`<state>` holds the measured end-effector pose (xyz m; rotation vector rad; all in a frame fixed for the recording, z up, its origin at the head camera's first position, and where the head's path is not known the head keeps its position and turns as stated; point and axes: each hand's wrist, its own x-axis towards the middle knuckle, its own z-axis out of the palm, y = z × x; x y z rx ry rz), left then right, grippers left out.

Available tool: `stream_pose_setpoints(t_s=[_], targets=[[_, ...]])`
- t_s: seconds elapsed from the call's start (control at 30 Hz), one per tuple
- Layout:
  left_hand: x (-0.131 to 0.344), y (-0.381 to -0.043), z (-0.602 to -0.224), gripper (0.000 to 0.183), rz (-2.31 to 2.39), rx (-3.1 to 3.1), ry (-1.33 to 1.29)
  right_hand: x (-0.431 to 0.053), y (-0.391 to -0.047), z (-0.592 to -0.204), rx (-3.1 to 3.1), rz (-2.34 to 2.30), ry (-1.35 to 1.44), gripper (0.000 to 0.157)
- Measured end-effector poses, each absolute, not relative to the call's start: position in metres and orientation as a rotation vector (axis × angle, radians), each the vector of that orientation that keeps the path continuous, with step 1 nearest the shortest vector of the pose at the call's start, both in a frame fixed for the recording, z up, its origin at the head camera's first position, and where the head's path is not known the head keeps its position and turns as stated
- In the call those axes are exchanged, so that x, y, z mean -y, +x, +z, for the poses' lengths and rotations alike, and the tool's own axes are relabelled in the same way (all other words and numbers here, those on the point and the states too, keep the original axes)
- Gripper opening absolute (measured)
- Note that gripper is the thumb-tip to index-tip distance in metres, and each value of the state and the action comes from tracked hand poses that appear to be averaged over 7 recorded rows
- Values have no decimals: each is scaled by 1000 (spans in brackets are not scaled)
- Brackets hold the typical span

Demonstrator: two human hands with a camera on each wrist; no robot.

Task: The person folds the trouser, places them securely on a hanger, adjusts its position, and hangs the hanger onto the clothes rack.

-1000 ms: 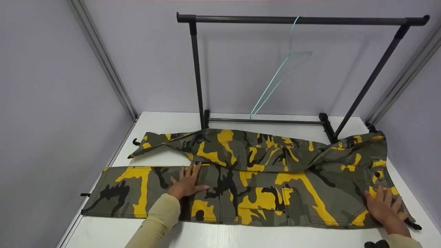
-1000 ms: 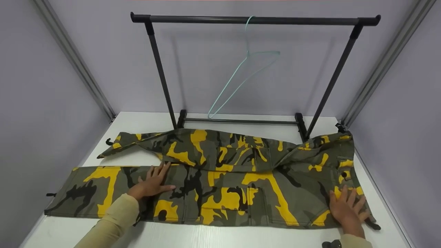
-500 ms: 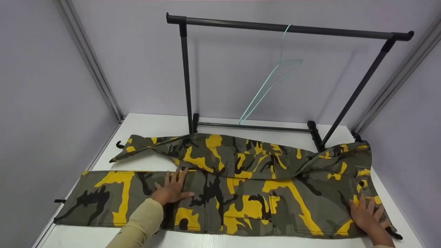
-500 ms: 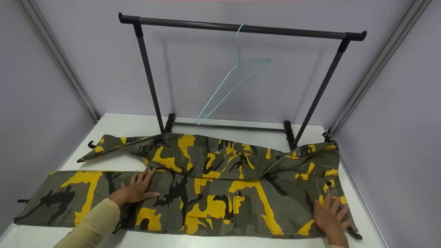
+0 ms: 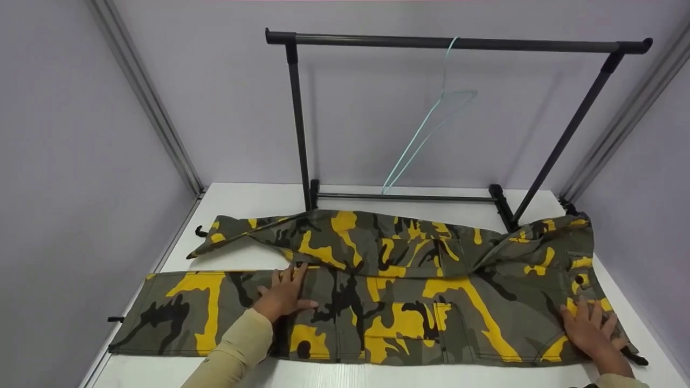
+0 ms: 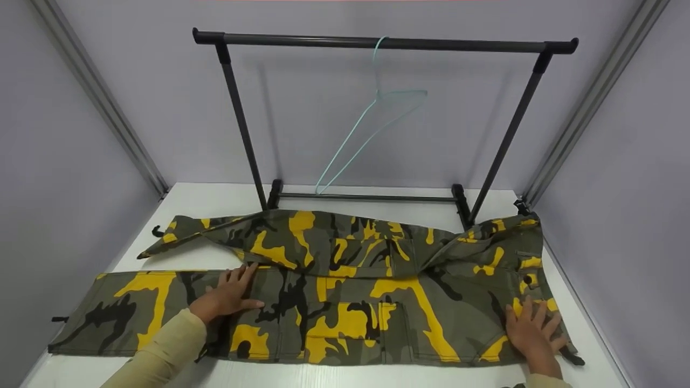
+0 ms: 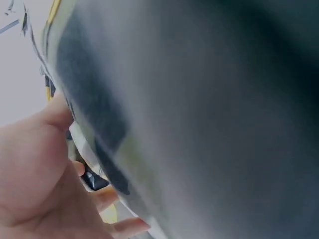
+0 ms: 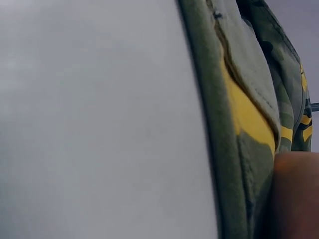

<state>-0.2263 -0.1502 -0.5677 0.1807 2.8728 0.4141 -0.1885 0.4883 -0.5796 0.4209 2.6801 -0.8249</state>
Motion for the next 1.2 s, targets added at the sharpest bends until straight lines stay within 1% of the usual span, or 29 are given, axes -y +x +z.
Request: stream_pose_setpoints(t_s=[0.1,0.27,0.4,0.53,0.63,0.77,0.9,1.0,1.07,1.2], targets=[[147,-238,-568,82,359,-3014,260,-492,-191,-579,-2716,-811,449,96],[148,-254,-566,56,138,-3286,414,-495,-190,-579,-2764,-757,564,101],[153,-268,-560,49,128,-3200,498,-498,-188,-578,-2796,-760,704,108],[160,-279,-554,43,183,-3206,568,-505,-185,-573,-2853,-735,815,110],[164,-285,-549,39,208,-3334,641,-510,-183,-570,-2872,-719,854,106],[166,-292,-536,38,200,-3499,709,-516,-183,-568,-2900,-702,790,94],[169,-302,-520,30,223,-3630,722,-518,-183,-560,-2950,-742,721,86],[174,-309,-510,26,275,-3704,726,-519,-182,-548,-2993,-824,727,80],[178,-313,-504,27,279,-3743,730,-517,-181,-539,-3041,-864,754,75],[185,-319,-490,33,256,-3815,685,-511,-180,-523,-3132,-954,807,69]])
